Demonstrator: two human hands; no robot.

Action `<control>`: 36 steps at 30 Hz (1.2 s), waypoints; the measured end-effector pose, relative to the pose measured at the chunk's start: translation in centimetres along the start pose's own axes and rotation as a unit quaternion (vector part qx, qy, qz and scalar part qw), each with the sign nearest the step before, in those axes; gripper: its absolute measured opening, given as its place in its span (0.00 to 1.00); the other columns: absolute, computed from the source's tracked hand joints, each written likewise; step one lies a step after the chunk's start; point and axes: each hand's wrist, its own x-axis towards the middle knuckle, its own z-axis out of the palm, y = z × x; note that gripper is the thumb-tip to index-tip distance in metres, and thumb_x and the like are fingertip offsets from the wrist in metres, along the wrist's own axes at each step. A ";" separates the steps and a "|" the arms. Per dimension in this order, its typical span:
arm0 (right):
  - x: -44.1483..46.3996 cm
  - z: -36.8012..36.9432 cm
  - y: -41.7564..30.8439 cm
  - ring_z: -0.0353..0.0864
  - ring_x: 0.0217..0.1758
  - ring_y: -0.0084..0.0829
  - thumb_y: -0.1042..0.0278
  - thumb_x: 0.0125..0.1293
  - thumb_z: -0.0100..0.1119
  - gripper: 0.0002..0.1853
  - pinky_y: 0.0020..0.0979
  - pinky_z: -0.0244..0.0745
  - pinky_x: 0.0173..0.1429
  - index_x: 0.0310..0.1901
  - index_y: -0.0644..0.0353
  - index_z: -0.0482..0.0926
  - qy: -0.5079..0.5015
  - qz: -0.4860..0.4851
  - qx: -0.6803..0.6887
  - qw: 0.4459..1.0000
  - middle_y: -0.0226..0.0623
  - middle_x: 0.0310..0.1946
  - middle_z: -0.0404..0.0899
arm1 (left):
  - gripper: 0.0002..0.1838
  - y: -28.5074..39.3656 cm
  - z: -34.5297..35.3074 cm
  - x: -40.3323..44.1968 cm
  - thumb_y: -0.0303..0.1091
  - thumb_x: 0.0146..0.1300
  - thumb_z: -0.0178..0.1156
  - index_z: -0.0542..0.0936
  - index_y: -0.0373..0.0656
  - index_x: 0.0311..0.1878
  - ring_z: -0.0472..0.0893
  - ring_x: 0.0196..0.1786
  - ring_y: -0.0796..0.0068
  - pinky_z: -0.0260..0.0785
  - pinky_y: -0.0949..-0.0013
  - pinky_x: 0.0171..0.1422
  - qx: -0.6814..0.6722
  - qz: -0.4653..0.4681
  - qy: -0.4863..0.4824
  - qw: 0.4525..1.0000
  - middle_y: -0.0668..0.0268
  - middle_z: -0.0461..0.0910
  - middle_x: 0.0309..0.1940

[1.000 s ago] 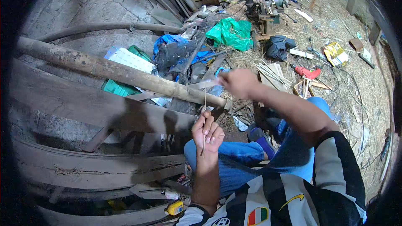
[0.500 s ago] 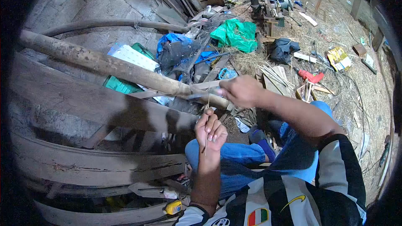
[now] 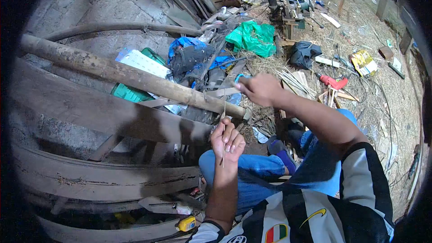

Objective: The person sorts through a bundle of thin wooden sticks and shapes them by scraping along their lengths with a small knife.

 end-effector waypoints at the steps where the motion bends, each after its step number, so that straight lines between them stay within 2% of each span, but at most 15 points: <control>1: 0.0 1.0 0.0 0.85 0.35 0.54 0.41 0.75 0.42 0.26 0.56 0.79 0.41 0.43 0.52 0.84 -0.030 -0.022 -0.036 0.999 0.51 0.29 0.84 | 0.17 -0.1 0.0 -0.2 0.35 0.81 0.38 0.74 0.34 0.48 0.63 0.11 0.77 0.60 0.72 0.17 0.004 0.003 0.003 1.000 0.67 0.67 0.16; 4: -1.3 0.7 -1.3 0.85 0.36 0.54 0.41 0.75 0.41 0.26 0.56 0.79 0.42 0.41 0.53 0.84 -0.060 -0.069 -0.021 0.996 0.52 0.29 0.84 | 0.17 -0.2 0.3 -0.3 0.35 0.81 0.39 0.74 0.34 0.47 0.63 0.11 0.77 0.60 0.72 0.17 0.007 -0.001 0.007 1.000 0.68 0.66 0.15; 6: 0.0 1.0 -0.2 0.85 0.37 0.55 0.41 0.76 0.41 0.27 0.55 0.79 0.43 0.40 0.55 0.83 -0.020 0.028 -0.023 0.999 0.53 0.29 0.84 | 0.17 -0.2 0.0 -0.7 0.35 0.81 0.39 0.75 0.34 0.47 0.63 0.11 0.77 0.60 0.72 0.16 0.016 0.003 0.015 1.000 0.68 0.66 0.15; 14: -0.6 -0.4 -0.3 0.83 0.35 0.59 0.41 0.78 0.38 0.29 0.58 0.76 0.41 0.37 0.57 0.82 0.058 0.036 0.076 0.995 0.56 0.29 0.82 | 0.17 0.1 0.4 -0.7 0.37 0.81 0.39 0.75 0.36 0.47 0.62 0.10 0.77 0.60 0.72 0.15 0.038 0.027 0.029 0.998 0.69 0.64 0.14; 16: -0.5 -0.1 0.0 0.83 0.34 0.58 0.42 0.77 0.41 0.27 0.57 0.76 0.40 0.39 0.56 0.82 0.064 0.034 0.069 0.995 0.54 0.26 0.81 | 0.17 0.4 0.2 -0.8 0.38 0.81 0.39 0.75 0.36 0.46 0.61 0.10 0.77 0.60 0.72 0.15 0.048 0.032 0.029 0.998 0.69 0.64 0.14; 18: -1.6 0.5 -0.5 0.83 0.32 0.57 0.44 0.75 0.43 0.24 0.57 0.76 0.38 0.39 0.55 0.81 0.023 -0.072 0.003 0.997 0.52 0.24 0.81 | 0.17 0.4 0.2 -0.8 0.38 0.81 0.38 0.74 0.36 0.46 0.61 0.10 0.77 0.59 0.72 0.15 0.058 0.033 0.031 0.997 0.70 0.63 0.14; 19: -1.9 0.7 -0.8 0.81 0.28 0.56 0.46 0.75 0.45 0.21 0.54 0.74 0.33 0.37 0.54 0.78 0.012 -0.124 -0.011 0.992 0.49 0.21 0.78 | 0.17 0.3 0.4 -0.8 0.38 0.81 0.39 0.74 0.37 0.46 0.61 0.10 0.77 0.59 0.72 0.14 0.095 0.028 0.037 0.994 0.70 0.63 0.13; 20: -1.8 0.6 -1.0 0.81 0.28 0.56 0.46 0.75 0.45 0.21 0.54 0.74 0.33 0.37 0.54 0.78 0.013 -0.123 -0.011 0.992 0.49 0.21 0.78 | 0.17 0.3 0.5 -0.8 0.38 0.81 0.39 0.74 0.37 0.46 0.61 0.09 0.78 0.59 0.72 0.14 0.131 0.024 0.043 0.990 0.70 0.63 0.13; 22: -1.7 0.3 -1.2 0.81 0.29 0.56 0.45 0.75 0.45 0.22 0.55 0.74 0.33 0.37 0.54 0.79 -0.025 -0.110 -0.053 0.992 0.49 0.22 0.79 | 0.17 0.4 0.2 -0.8 0.38 0.81 0.39 0.74 0.37 0.47 0.61 0.10 0.78 0.59 0.72 0.14 0.132 0.020 0.044 0.990 0.71 0.63 0.13; 23: -1.4 0.8 -1.0 0.84 0.31 0.55 0.44 0.74 0.45 0.22 0.55 0.78 0.37 0.39 0.53 0.81 -0.032 -0.084 -0.047 0.995 0.50 0.25 0.82 | 0.17 0.7 -0.2 -0.9 0.39 0.81 0.39 0.74 0.37 0.47 0.61 0.10 0.78 0.59 0.72 0.14 0.122 0.019 0.052 0.991 0.71 0.63 0.13; 28: 0.6 0.2 1.4 0.86 0.33 0.52 0.42 0.74 0.42 0.24 0.54 0.79 0.37 0.42 0.54 0.81 0.017 0.034 -0.060 0.997 0.47 0.26 0.84 | 0.17 0.0 0.3 -1.3 0.37 0.81 0.38 0.74 0.37 0.47 0.62 0.10 0.78 0.59 0.73 0.14 0.087 0.019 0.046 0.995 0.70 0.64 0.13; 31: -1.1 1.1 -0.2 0.83 0.27 0.52 0.46 0.74 0.47 0.19 0.53 0.77 0.32 0.41 0.54 0.76 0.051 -0.086 -0.070 0.993 0.47 0.23 0.80 | 0.16 0.2 0.0 -1.2 0.37 0.81 0.39 0.74 0.37 0.48 0.62 0.10 0.79 0.60 0.74 0.14 0.068 0.022 0.038 0.997 0.71 0.63 0.14; 32: -1.6 1.2 -0.9 0.83 0.27 0.52 0.46 0.74 0.47 0.19 0.53 0.77 0.32 0.41 0.54 0.76 0.050 -0.086 -0.071 0.993 0.47 0.23 0.80 | 0.16 0.3 -0.1 -0.9 0.37 0.80 0.40 0.74 0.36 0.49 0.61 0.10 0.80 0.60 0.74 0.14 0.063 0.017 0.039 0.997 0.72 0.63 0.13; 34: -2.3 1.4 -1.7 0.83 0.26 0.52 0.46 0.73 0.47 0.18 0.53 0.77 0.30 0.41 0.53 0.76 0.005 -0.150 -0.068 0.986 0.45 0.22 0.81 | 0.16 0.1 0.1 -0.7 0.37 0.81 0.38 0.74 0.36 0.49 0.62 0.10 0.79 0.60 0.73 0.15 0.055 0.011 0.035 0.998 0.71 0.64 0.14; 36: -1.1 1.6 -0.2 0.82 0.26 0.53 0.45 0.73 0.47 0.19 0.53 0.76 0.30 0.41 0.53 0.77 0.000 -0.110 -0.071 0.991 0.46 0.22 0.80 | 0.17 -0.1 0.2 -1.0 0.37 0.82 0.36 0.74 0.36 0.48 0.64 0.10 0.77 0.61 0.72 0.15 0.049 0.007 0.031 0.998 0.69 0.65 0.14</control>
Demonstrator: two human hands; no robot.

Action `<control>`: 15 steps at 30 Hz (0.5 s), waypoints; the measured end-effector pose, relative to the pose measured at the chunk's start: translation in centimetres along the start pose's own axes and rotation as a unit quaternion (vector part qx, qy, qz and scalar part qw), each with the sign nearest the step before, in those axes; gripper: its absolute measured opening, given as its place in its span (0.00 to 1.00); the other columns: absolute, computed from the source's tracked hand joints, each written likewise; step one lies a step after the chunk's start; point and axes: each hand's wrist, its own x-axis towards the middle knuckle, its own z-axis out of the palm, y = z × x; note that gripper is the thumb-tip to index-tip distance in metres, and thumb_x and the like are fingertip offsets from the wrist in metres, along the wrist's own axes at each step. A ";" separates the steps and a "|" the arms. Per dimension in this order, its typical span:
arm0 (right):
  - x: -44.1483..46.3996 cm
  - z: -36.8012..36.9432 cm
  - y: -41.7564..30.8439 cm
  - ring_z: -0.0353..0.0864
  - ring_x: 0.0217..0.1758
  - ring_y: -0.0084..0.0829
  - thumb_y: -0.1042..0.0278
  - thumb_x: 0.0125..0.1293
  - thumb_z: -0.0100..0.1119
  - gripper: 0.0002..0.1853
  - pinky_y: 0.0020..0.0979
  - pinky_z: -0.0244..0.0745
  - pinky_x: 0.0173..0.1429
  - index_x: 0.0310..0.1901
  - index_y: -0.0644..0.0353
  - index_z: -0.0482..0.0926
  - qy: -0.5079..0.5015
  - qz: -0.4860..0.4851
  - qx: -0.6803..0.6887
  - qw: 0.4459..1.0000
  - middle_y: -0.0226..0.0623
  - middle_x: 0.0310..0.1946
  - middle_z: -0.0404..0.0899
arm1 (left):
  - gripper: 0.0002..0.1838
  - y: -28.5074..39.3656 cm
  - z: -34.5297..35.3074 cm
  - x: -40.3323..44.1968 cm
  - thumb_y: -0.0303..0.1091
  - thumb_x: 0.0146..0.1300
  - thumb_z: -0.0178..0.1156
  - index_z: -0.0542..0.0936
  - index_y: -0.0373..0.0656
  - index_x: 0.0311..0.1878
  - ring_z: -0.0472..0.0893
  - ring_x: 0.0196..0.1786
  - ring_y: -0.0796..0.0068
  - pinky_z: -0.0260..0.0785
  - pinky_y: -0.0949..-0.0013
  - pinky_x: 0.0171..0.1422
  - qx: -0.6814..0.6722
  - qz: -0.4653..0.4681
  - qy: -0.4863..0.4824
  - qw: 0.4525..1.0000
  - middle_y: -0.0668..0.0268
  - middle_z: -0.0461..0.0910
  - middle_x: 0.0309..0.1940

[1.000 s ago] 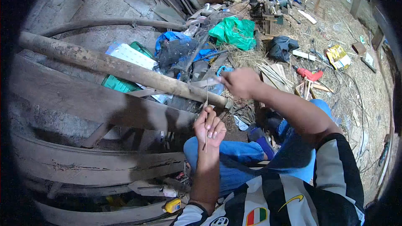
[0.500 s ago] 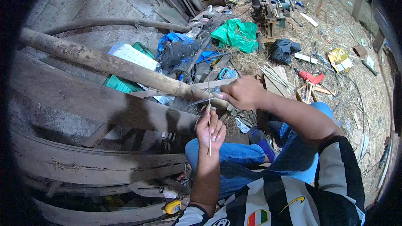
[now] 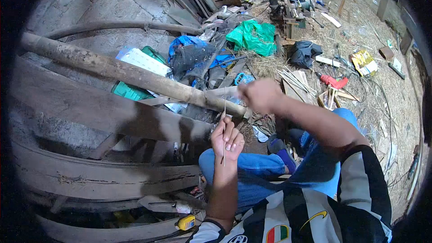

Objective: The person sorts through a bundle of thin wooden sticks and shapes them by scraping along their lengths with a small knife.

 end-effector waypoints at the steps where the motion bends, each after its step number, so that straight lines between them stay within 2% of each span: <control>1: 0.8 0.0 1.7 0.82 0.26 0.53 0.45 0.74 0.46 0.19 0.54 0.76 0.30 0.40 0.53 0.77 0.013 0.057 -0.005 0.998 0.47 0.22 0.80 | 0.17 -0.1 -0.1 -0.2 0.37 0.82 0.37 0.74 0.36 0.48 0.64 0.10 0.77 0.61 0.72 0.15 0.009 0.007 -0.003 1.000 0.69 0.65 0.14; 2: 1.3 0.2 2.8 0.82 0.26 0.53 0.45 0.74 0.46 0.20 0.54 0.76 0.30 0.40 0.53 0.78 0.028 0.114 -0.009 0.993 0.48 0.22 0.80 | 0.17 -0.1 -0.1 -0.2 0.37 0.81 0.37 0.74 0.36 0.48 0.64 0.10 0.77 0.61 0.71 0.15 0.019 0.013 -0.007 1.000 0.69 0.65 0.14; 4: 1.0 -1.3 1.6 0.82 0.27 0.54 0.44 0.74 0.45 0.21 0.54 0.76 0.30 0.40 0.52 0.79 0.032 0.118 -0.007 0.992 0.49 0.23 0.81 | 0.17 0.0 -0.1 -0.3 0.37 0.81 0.37 0.74 0.36 0.48 0.64 0.10 0.77 0.62 0.71 0.15 0.013 0.018 -0.007 1.000 0.69 0.66 0.14; 8: -0.3 -0.6 -1.5 0.83 0.28 0.55 0.43 0.75 0.44 0.22 0.55 0.76 0.33 0.40 0.53 0.78 0.036 0.062 0.013 0.997 0.49 0.23 0.81 | 0.17 0.2 -0.7 0.2 0.38 0.81 0.38 0.74 0.36 0.48 0.65 0.10 0.77 0.62 0.72 0.16 0.008 0.007 -0.006 1.000 0.69 0.66 0.14; 10: -0.6 -0.5 -1.7 0.83 0.28 0.54 0.43 0.75 0.43 0.22 0.54 0.77 0.33 0.41 0.53 0.78 -0.001 0.010 0.008 1.000 0.49 0.23 0.81 | 0.17 -0.1 -0.7 0.4 0.38 0.81 0.39 0.74 0.36 0.48 0.64 0.11 0.77 0.62 0.72 0.16 0.014 -0.009 -0.004 1.000 0.70 0.66 0.14; 11: 0.0 0.3 -0.7 0.83 0.27 0.54 0.43 0.75 0.43 0.23 0.53 0.77 0.32 0.39 0.53 0.79 -0.003 0.073 0.010 0.997 0.49 0.23 0.81 | 0.17 -0.2 -0.9 0.4 0.38 0.81 0.40 0.75 0.36 0.48 0.63 0.10 0.79 0.61 0.73 0.15 0.027 -0.009 -0.001 1.000 0.70 0.64 0.14; 12: 0.5 0.1 0.5 0.83 0.27 0.54 0.43 0.75 0.43 0.23 0.53 0.77 0.32 0.39 0.53 0.79 -0.001 0.073 0.010 0.997 0.49 0.23 0.81 | 0.16 -0.2 -0.9 0.5 0.38 0.80 0.42 0.76 0.36 0.48 0.62 0.10 0.80 0.59 0.74 0.13 0.040 -0.008 0.000 0.999 0.71 0.63 0.13; 13: 1.0 -0.4 1.9 0.84 0.29 0.54 0.42 0.75 0.43 0.24 0.55 0.78 0.33 0.39 0.54 0.80 0.008 0.115 0.003 0.993 0.49 0.25 0.82 | 0.16 -0.2 -0.9 0.5 0.38 0.80 0.42 0.76 0.36 0.48 0.62 0.10 0.80 0.59 0.74 0.13 0.042 -0.008 -0.003 0.999 0.71 0.63 0.13; 15: 1.0 -1.2 2.4 0.85 0.32 0.55 0.40 0.75 0.43 0.27 0.56 0.79 0.36 0.36 0.55 0.82 0.042 0.169 0.020 0.985 0.51 0.27 0.84 | 0.16 -0.4 -0.7 0.3 0.40 0.79 0.47 0.78 0.36 0.47 0.62 0.11 0.82 0.59 0.76 0.14 0.137 0.037 0.029 0.989 0.73 0.65 0.15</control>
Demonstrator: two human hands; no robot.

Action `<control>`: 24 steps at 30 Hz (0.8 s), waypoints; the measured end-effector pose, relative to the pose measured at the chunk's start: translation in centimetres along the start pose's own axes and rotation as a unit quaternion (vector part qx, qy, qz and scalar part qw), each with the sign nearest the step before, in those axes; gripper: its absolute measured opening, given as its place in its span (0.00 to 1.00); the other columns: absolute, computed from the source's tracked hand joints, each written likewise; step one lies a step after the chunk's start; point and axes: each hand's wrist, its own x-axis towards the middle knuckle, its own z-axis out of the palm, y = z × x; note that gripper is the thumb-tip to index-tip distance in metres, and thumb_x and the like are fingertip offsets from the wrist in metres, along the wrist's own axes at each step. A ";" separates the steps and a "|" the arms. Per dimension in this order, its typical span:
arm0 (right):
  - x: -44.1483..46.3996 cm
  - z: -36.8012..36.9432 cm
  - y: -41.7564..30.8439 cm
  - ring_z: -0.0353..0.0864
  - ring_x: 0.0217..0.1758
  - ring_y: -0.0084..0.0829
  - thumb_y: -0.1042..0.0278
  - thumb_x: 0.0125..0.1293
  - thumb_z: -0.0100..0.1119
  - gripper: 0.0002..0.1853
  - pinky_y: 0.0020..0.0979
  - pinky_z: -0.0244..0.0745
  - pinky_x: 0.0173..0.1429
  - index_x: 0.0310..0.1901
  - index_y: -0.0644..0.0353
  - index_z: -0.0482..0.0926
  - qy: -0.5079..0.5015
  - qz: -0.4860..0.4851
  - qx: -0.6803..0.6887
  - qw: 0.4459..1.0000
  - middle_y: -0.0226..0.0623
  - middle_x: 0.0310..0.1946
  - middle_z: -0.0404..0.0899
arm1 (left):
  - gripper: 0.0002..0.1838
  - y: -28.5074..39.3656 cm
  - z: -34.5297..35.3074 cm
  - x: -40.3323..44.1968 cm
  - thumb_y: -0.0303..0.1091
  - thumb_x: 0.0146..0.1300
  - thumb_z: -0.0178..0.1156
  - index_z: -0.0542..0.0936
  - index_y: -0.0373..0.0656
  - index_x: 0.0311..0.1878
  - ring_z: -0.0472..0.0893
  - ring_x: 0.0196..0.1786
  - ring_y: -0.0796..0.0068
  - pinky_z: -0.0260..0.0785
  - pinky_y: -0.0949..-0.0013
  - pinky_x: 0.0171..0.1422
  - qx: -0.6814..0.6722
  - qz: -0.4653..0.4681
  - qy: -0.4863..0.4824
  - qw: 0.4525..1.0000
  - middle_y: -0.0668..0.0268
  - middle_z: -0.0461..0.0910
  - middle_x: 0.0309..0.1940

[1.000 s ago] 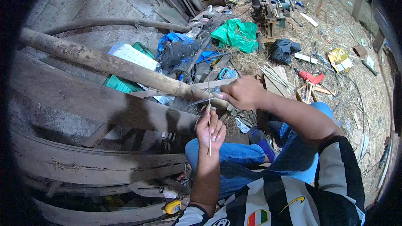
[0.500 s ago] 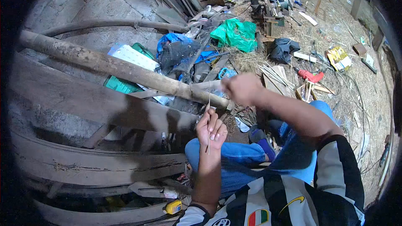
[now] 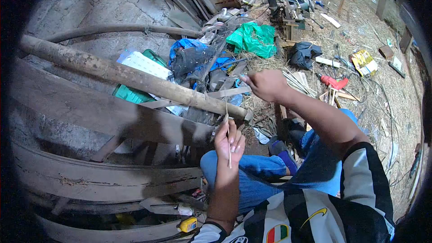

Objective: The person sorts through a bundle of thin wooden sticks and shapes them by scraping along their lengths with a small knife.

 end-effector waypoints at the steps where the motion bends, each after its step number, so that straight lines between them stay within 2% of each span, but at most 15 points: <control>1: -0.1 0.1 -0.3 0.85 0.32 0.55 0.40 0.75 0.43 0.27 0.56 0.79 0.36 0.36 0.55 0.82 -0.003 -0.003 0.000 1.000 0.51 0.27 0.84 | 0.16 0.0 0.3 0.1 0.40 0.79 0.47 0.78 0.36 0.47 0.62 0.11 0.82 0.59 0.76 0.14 -0.001 0.004 0.002 1.000 0.73 0.65 0.15; 3: -0.5 0.4 -0.8 0.84 0.35 0.57 0.40 0.75 0.43 0.28 0.53 0.79 0.40 0.39 0.56 0.84 0.018 0.015 0.150 0.988 0.53 0.28 0.84 | 0.16 0.0 1.4 0.9 0.41 0.77 0.53 0.80 0.37 0.45 0.62 0.12 0.85 0.56 0.77 0.14 0.169 0.109 0.198 0.959 0.75 0.68 0.18; 4: -1.0 0.6 -1.2 0.84 0.35 0.57 0.40 0.75 0.43 0.28 0.53 0.79 0.40 0.39 0.56 0.84 0.017 0.016 0.150 0.988 0.53 0.28 0.84 | 0.16 0.3 2.3 1.1 0.43 0.75 0.58 0.81 0.37 0.44 0.62 0.14 0.88 0.54 0.78 0.15 0.238 0.132 0.241 0.932 0.76 0.69 0.21; 7: -1.8 0.9 -2.4 0.84 0.30 0.45 0.36 0.71 0.51 0.30 0.45 0.77 0.41 0.40 0.60 0.85 -0.093 0.018 0.368 0.925 0.45 0.23 0.83 | 0.17 1.8 3.0 2.4 0.44 0.75 0.58 0.82 0.36 0.44 0.62 0.14 0.89 0.54 0.78 0.15 0.313 0.215 0.268 0.885 0.76 0.69 0.20; 8: -1.2 3.5 -1.4 0.81 0.27 0.33 0.36 0.69 0.57 0.30 0.38 0.75 0.38 0.37 0.63 0.85 -0.130 0.015 0.403 0.906 0.37 0.21 0.82 | 0.17 2.4 2.5 2.5 0.43 0.74 0.59 0.83 0.35 0.45 0.66 0.16 0.88 0.58 0.78 0.18 0.327 0.244 0.242 0.880 0.75 0.72 0.21; 9: -1.3 2.9 -1.7 0.81 0.27 0.33 0.36 0.69 0.57 0.30 0.38 0.75 0.38 0.37 0.63 0.85 -0.129 0.012 0.404 0.905 0.37 0.21 0.82 | 0.17 2.9 2.2 2.8 0.43 0.74 0.59 0.83 0.35 0.45 0.66 0.16 0.88 0.58 0.78 0.18 0.330 0.246 0.241 0.879 0.75 0.72 0.21; 11: -1.8 1.7 -2.4 0.76 0.28 0.19 0.45 0.71 0.62 0.23 0.27 0.70 0.37 0.37 0.62 0.84 -0.188 0.025 0.446 0.875 0.30 0.25 0.81 | 0.16 3.6 1.8 3.4 0.40 0.75 0.58 0.80 0.34 0.50 0.71 0.19 0.83 0.66 0.77 0.23 0.356 0.329 0.231 0.843 0.70 0.78 0.27; 12: -1.8 2.1 -2.5 0.76 0.29 0.19 0.46 0.72 0.61 0.22 0.26 0.69 0.37 0.36 0.61 0.84 -0.198 0.022 0.483 0.853 0.28 0.24 0.81 | 0.15 3.9 2.0 3.2 0.39 0.75 0.58 0.80 0.34 0.50 0.78 0.24 0.77 0.75 0.74 0.32 0.350 0.328 0.208 0.852 0.66 0.81 0.30; 16: -1.7 3.4 -2.8 0.74 0.27 0.17 0.48 0.73 0.60 0.21 0.25 0.66 0.34 0.34 0.60 0.83 -0.200 0.021 0.551 0.810 0.26 0.23 0.80 | 0.13 3.4 2.3 3.5 0.36 0.74 0.59 0.79 0.33 0.50 0.83 0.29 0.74 0.79 0.72 0.36 0.319 0.362 0.216 0.849 0.63 0.83 0.31; 18: -2.0 2.2 -3.2 0.71 0.20 0.19 0.51 0.70 0.64 0.19 0.26 0.63 0.27 0.29 0.59 0.82 -0.159 0.122 0.567 0.799 0.26 0.18 0.77 | 0.25 2.9 2.0 3.3 0.50 0.77 0.52 0.79 0.31 0.53 0.86 0.34 0.66 0.82 0.63 0.42 0.378 0.344 0.218 0.832 0.59 0.84 0.32; 19: -1.9 2.2 -2.9 0.71 0.20 0.19 0.51 0.70 0.64 0.19 0.26 0.63 0.27 0.29 0.59 0.82 -0.159 0.124 0.567 0.799 0.26 0.18 0.77 | 0.25 2.9 1.2 3.1 0.50 0.77 0.52 0.79 0.31 0.53 0.86 0.34 0.66 0.82 0.63 0.42 0.377 0.343 0.218 0.832 0.59 0.84 0.32; 21: -1.1 1.5 -2.5 0.68 0.19 0.18 0.53 0.69 0.64 0.17 0.25 0.59 0.24 0.29 0.57 0.82 -0.125 0.136 0.618 0.764 0.25 0.18 0.75 | 0.46 3.2 0.2 2.5 0.72 0.71 0.41 0.80 0.28 0.53 0.86 0.36 0.57 0.81 0.52 0.48 0.265 0.338 0.070 0.900 0.53 0.85 0.36; 22: -1.2 0.4 -2.0 0.65 0.17 0.18 0.56 0.68 0.65 0.15 0.26 0.56 0.22 0.28 0.57 0.82 -0.148 0.172 0.617 0.754 0.24 0.18 0.74 | 0.60 3.4 0.7 1.6 0.84 0.62 0.27 0.79 0.26 0.55 0.85 0.38 0.53 0.79 0.45 0.50 0.234 0.302 0.005 0.924 0.49 0.85 0.36; 23: -1.1 -0.2 -1.7 0.65 0.17 0.18 0.56 0.68 0.65 0.15 0.26 0.56 0.22 0.28 0.57 0.82 -0.147 0.173 0.618 0.753 0.24 0.18 0.74 | 0.60 3.9 0.8 1.1 0.84 0.62 0.27 0.79 0.26 0.55 0.85 0.38 0.53 0.79 0.45 0.50 0.234 0.300 0.005 0.925 0.49 0.85 0.36; 24: -0.8 -0.7 -1.5 0.65 0.17 0.18 0.58 0.66 0.65 0.13 0.26 0.55 0.21 0.28 0.57 0.82 -0.153 0.170 0.601 0.766 0.24 0.18 0.74 | 0.61 4.6 0.9 0.5 0.84 0.61 0.26 0.79 0.27 0.55 0.85 0.37 0.53 0.78 0.45 0.48 0.166 0.209 -0.031 0.963 0.49 0.85 0.36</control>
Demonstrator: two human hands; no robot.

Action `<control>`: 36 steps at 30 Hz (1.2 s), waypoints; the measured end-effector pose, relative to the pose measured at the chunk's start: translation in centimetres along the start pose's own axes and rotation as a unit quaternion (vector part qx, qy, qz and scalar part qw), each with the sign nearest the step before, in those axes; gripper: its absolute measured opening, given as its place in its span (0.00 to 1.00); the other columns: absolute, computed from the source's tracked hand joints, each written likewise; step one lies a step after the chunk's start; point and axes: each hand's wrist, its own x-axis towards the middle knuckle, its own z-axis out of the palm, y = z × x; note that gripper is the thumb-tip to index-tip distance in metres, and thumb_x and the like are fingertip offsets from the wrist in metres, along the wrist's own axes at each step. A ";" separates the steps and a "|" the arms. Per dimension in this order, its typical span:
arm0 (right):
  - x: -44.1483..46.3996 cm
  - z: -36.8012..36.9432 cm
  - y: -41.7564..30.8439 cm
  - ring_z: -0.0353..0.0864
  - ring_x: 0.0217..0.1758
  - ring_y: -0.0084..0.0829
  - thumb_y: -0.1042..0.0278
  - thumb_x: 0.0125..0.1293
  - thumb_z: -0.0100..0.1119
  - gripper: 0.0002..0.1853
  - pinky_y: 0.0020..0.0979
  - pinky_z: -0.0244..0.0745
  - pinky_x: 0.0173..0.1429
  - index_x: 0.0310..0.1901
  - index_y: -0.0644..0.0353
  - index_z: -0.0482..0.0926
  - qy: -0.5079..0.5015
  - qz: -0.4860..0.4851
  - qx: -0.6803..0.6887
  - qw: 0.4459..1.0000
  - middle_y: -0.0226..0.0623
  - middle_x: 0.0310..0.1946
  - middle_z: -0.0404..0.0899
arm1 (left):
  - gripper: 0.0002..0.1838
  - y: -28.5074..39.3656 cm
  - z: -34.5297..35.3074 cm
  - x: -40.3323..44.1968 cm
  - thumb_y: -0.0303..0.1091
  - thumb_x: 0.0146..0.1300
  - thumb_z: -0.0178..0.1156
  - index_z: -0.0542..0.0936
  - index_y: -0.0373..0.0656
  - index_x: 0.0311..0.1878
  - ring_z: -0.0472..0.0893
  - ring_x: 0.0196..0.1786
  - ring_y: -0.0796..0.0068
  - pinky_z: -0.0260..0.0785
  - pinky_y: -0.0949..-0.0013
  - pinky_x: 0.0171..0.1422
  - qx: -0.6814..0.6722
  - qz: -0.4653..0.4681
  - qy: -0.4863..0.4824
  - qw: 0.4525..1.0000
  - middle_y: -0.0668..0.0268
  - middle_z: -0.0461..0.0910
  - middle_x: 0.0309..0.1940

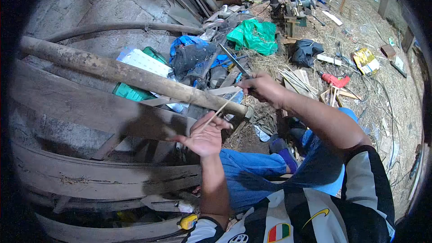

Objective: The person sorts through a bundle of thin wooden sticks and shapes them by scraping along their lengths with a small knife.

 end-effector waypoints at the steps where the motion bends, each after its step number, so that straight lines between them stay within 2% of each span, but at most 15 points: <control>1: -0.1 -0.1 -0.4 0.65 0.17 0.18 0.60 0.64 0.66 0.12 0.26 0.54 0.21 0.27 0.57 0.82 -0.003 0.001 -0.023 1.000 0.24 0.19 0.74 | 0.61 0.8 -0.1 -0.1 0.84 0.61 0.25 0.79 0.27 0.55 0.85 0.36 0.53 0.78 0.44 0.46 -0.082 -0.087 -0.035 0.992 0.48 0.85 0.36; 2: -0.2 0.0 -0.8 0.65 0.17 0.18 0.63 0.61 0.65 0.09 0.26 0.55 0.21 0.29 0.58 0.84 -0.003 -0.029 -0.013 0.999 0.24 0.19 0.74 | 0.45 1.6 0.0 0.0 0.72 0.71 0.41 0.80 0.31 0.55 0.83 0.28 0.58 0.78 0.53 0.34 -0.055 -0.150 -0.042 0.986 0.51 0.84 0.31; 3: 0.0 -0.1 -0.7 0.65 0.17 0.18 0.63 0.61 0.65 0.09 0.26 0.55 0.21 0.29 0.58 0.84 -0.004 -0.029 -0.012 0.999 0.24 0.19 0.74 | 0.45 2.0 0.1 -0.1 0.72 0.71 0.41 0.80 0.31 0.55 0.83 0.28 0.58 0.78 0.53 0.34 -0.054 -0.150 -0.041 0.986 0.51 0.84 0.31; 5: 0.6 -0.6 -0.7 0.65 0.18 0.17 0.65 0.60 0.65 0.08 0.25 0.54 0.21 0.31 0.60 0.85 -0.012 -0.060 -0.067 0.996 0.24 0.19 0.74 | 0.23 2.5 0.3 -0.2 0.48 0.73 0.58 0.81 0.35 0.54 0.78 0.17 0.68 0.71 0.66 0.21 0.208 -0.227 -0.014 0.951 0.57 0.81 0.24; 6: 0.5 -0.6 -0.9 0.59 0.15 0.15 0.58 0.64 0.68 0.13 0.25 0.48 0.20 0.26 0.53 0.79 -0.026 -0.070 -0.063 0.995 0.19 0.15 0.66 | 0.12 2.4 3.0 -0.3 0.30 0.69 0.64 0.81 0.38 0.53 0.69 0.11 0.79 0.59 0.77 0.14 0.191 -0.242 0.026 0.951 0.64 0.78 0.19; 9: 0.9 -0.4 -0.5 0.59 0.16 0.14 0.57 0.65 0.68 0.12 0.24 0.48 0.21 0.28 0.53 0.81 0.007 -0.092 -0.062 0.994 0.19 0.16 0.67 | 0.12 1.9 3.7 -0.5 0.33 0.70 0.63 0.82 0.37 0.51 0.65 0.11 0.84 0.55 0.78 0.13 0.325 -0.268 0.050 0.906 0.68 0.76 0.17; 13: 0.2 -0.4 -0.9 0.61 0.19 0.14 0.48 0.70 0.62 0.19 0.23 0.51 0.24 0.33 0.57 0.81 0.007 -0.116 -0.105 0.988 0.21 0.19 0.69 | 0.11 0.6 3.6 -0.7 0.35 0.72 0.62 0.83 0.36 0.47 0.61 0.09 0.86 0.50 0.78 0.12 0.288 -0.253 0.080 0.920 0.71 0.71 0.14; 15: 0.3 -0.3 -0.8 0.81 0.32 0.37 0.42 0.75 0.51 0.29 0.38 0.74 0.42 0.42 0.66 0.83 0.112 -0.187 -0.188 0.958 0.41 0.25 0.82 | 0.12 -0.3 3.5 -0.8 0.36 0.72 0.61 0.83 0.36 0.46 0.60 0.09 0.86 0.50 0.78 0.11 0.263 -0.230 0.094 0.932 0.71 0.71 0.14; 16: 0.3 -0.3 -0.4 0.83 0.35 0.52 0.41 0.77 0.42 0.30 0.49 0.75 0.44 0.46 0.64 0.80 0.133 -0.275 -0.255 0.918 0.48 0.29 0.83 | 0.12 -0.6 3.5 -0.8 0.37 0.73 0.61 0.83 0.36 0.46 0.60 0.09 0.86 0.49 0.77 0.11 0.238 -0.207 0.108 0.943 0.71 0.71 0.14; 19: -1.2 0.7 -0.3 0.83 0.36 0.57 0.46 0.77 0.45 0.24 0.54 0.75 0.42 0.44 0.62 0.78 0.105 -0.255 -0.438 0.855 0.50 0.35 0.84 | 0.13 -1.1 3.9 -0.7 0.37 0.73 0.60 0.83 0.35 0.46 0.60 0.09 0.86 0.50 0.77 0.11 0.209 -0.181 0.134 0.952 0.72 0.71 0.14; 24: -2.4 2.4 1.8 0.84 0.33 0.52 0.52 0.73 0.51 0.15 0.53 0.77 0.34 0.41 0.56 0.76 0.053 -0.395 -0.527 0.751 0.46 0.32 0.82 | 0.13 -1.5 4.0 -0.5 0.37 0.73 0.60 0.83 0.35 0.47 0.60 0.09 0.86 0.51 0.77 0.12 0.211 -0.134 0.155 0.956 0.73 0.69 0.14; 27: -2.6 2.6 1.8 0.85 0.33 0.51 0.51 0.72 0.51 0.16 0.52 0.77 0.34 0.40 0.56 0.76 0.043 -0.394 -0.566 0.723 0.44 0.31 0.82 | 0.13 -1.8 3.9 -0.7 0.37 0.73 0.61 0.83 0.34 0.47 0.59 0.10 0.86 0.51 0.77 0.12 0.210 -0.108 0.153 0.960 0.74 0.67 0.14; 31: -1.8 1.1 0.8 0.85 0.33 0.50 0.49 0.72 0.51 0.16 0.52 0.77 0.33 0.39 0.53 0.77 0.048 -0.378 -0.593 0.710 0.44 0.29 0.83 | 0.13 -1.7 3.4 -1.0 0.36 0.72 0.61 0.83 0.34 0.47 0.59 0.11 0.86 0.50 0.77 0.12 0.195 -0.105 0.142 0.965 0.75 0.64 0.13; 33: -0.1 -1.6 -0.2 0.84 0.32 0.51 0.47 0.73 0.49 0.18 0.53 0.76 0.33 0.38 0.51 0.79 0.152 -0.318 -0.553 0.755 0.44 0.28 0.83 | 0.13 -1.5 3.1 -2.0 0.36 0.72 0.61 0.83 0.34 0.47 0.59 0.10 0.86 0.50 0.77 0.12 0.185 -0.121 0.143 0.965 0.75 0.64 0.12; 36: 0.9 -3.3 -1.7 0.84 0.32 0.54 0.45 0.74 0.48 0.20 0.55 0.75 0.33 0.39 0.53 0.79 0.193 -0.273 -0.572 0.749 0.46 0.28 0.83 | 0.12 -1.6 3.2 -2.8 0.35 0.73 0.60 0.83 0.34 0.47 0.59 0.10 0.86 0.50 0.76 0.12 0.172 -0.132 0.155 0.964 0.75 0.63 0.12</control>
